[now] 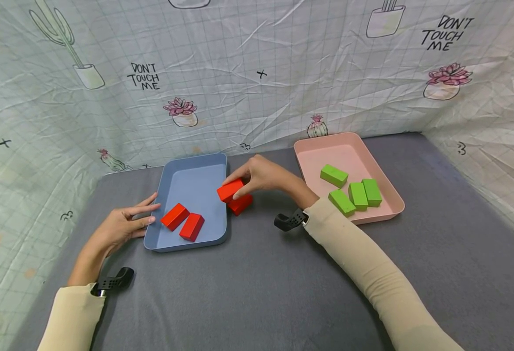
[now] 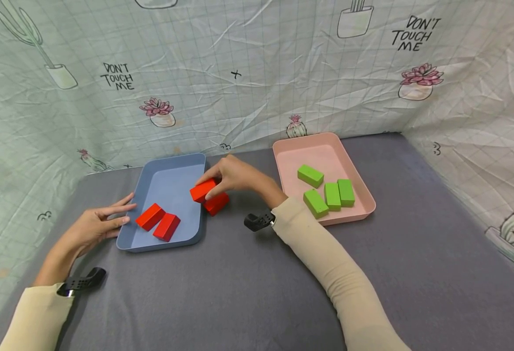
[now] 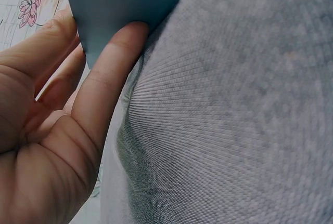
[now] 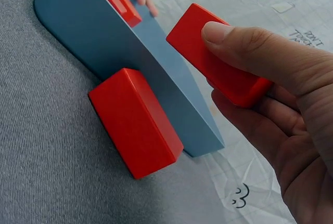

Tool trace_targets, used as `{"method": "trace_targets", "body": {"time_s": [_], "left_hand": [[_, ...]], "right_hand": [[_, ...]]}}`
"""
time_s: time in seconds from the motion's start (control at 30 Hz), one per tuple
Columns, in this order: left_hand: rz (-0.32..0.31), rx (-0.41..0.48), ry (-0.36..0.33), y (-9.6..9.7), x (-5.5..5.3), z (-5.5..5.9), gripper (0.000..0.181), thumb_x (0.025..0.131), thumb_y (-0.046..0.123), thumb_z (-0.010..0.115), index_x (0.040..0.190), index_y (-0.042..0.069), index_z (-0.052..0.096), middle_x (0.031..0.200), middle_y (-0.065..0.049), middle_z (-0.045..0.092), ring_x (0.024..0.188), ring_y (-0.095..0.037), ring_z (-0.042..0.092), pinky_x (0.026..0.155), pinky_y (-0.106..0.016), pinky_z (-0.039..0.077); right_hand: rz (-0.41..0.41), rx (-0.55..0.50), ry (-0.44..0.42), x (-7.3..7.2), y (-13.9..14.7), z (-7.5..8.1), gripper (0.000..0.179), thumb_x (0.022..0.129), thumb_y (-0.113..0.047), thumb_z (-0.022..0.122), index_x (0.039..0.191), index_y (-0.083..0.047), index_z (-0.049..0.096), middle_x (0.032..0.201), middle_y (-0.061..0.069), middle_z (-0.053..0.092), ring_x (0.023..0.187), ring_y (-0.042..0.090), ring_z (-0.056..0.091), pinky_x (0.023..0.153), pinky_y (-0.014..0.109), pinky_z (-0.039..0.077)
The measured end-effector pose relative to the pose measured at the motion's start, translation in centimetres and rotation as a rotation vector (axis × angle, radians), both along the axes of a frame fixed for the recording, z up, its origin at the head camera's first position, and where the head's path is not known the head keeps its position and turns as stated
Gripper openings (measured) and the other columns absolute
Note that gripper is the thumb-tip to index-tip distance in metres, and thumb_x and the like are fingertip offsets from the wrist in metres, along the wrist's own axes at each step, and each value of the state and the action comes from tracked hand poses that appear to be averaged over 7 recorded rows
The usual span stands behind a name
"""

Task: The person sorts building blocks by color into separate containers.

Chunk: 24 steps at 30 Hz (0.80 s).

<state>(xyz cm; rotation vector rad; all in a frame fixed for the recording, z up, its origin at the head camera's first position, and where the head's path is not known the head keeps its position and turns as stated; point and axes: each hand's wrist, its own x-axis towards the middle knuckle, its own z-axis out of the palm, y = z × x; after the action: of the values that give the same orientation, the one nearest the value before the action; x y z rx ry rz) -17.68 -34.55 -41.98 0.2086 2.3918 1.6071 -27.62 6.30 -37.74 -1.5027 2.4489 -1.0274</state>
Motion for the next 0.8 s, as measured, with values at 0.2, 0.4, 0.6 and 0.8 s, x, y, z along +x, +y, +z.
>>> {"method": "trace_targets", "body": {"time_s": [0.2, 0.4, 0.6, 0.8], "left_hand": [[0.002, -0.009, 0.001, 0.0, 0.0, 0.0, 0.06, 0.098, 0.015, 0.069, 0.15, -0.002, 0.045, 0.168, 0.0, 0.021, 0.123, 0.013, 0.05, 0.088, -0.029, 0.058], [0.013, -0.024, -0.004, 0.1, 0.0, 0.1, 0.06, 0.098, 0.015, 0.069, 0.151, -0.001, 0.045, 0.168, 0.001, 0.022, 0.123, 0.012, 0.048, 0.088, -0.028, 0.058], [0.02, -0.032, -0.009, 0.1, 0.0, 0.1, 0.06, 0.098, 0.016, 0.07, 0.151, 0.0, 0.045, 0.168, 0.003, 0.023, 0.123, 0.013, 0.047, 0.088, -0.028, 0.058], [0.017, -0.029, -0.005, 0.1, 0.1, 0.1, 0.06, 0.098, 0.016, 0.07, 0.15, 0.0, 0.046, 0.168, 0.003, 0.023, 0.122, 0.013, 0.049, 0.087, -0.029, 0.059]], "right_hand": [[0.017, -0.011, 0.018, 0.4, -0.4, 0.1, 0.038, 0.083, -0.024, 0.087, 0.12, -0.02, 0.078, 0.099, -0.008, 0.076, 0.077, 0.009, 0.056, 0.066, 0.022, 0.043], [0.027, -0.012, 0.023, 0.8, -1.1, 0.2, 0.039, 0.083, -0.026, 0.087, 0.12, -0.019, 0.078, 0.093, -0.008, 0.075, 0.073, 0.008, 0.054, 0.064, 0.021, 0.041], [0.047, -0.02, 0.054, 0.9, -1.7, 0.2, 0.038, 0.084, -0.028, 0.087, 0.12, -0.02, 0.078, 0.09, -0.009, 0.074, 0.071, 0.008, 0.052, 0.062, 0.021, 0.039], [0.068, -0.028, 0.068, 0.9, -2.5, 0.2, 0.038, 0.084, -0.028, 0.086, 0.121, -0.021, 0.078, 0.091, -0.01, 0.074, 0.072, 0.007, 0.053, 0.063, 0.02, 0.041]]}}
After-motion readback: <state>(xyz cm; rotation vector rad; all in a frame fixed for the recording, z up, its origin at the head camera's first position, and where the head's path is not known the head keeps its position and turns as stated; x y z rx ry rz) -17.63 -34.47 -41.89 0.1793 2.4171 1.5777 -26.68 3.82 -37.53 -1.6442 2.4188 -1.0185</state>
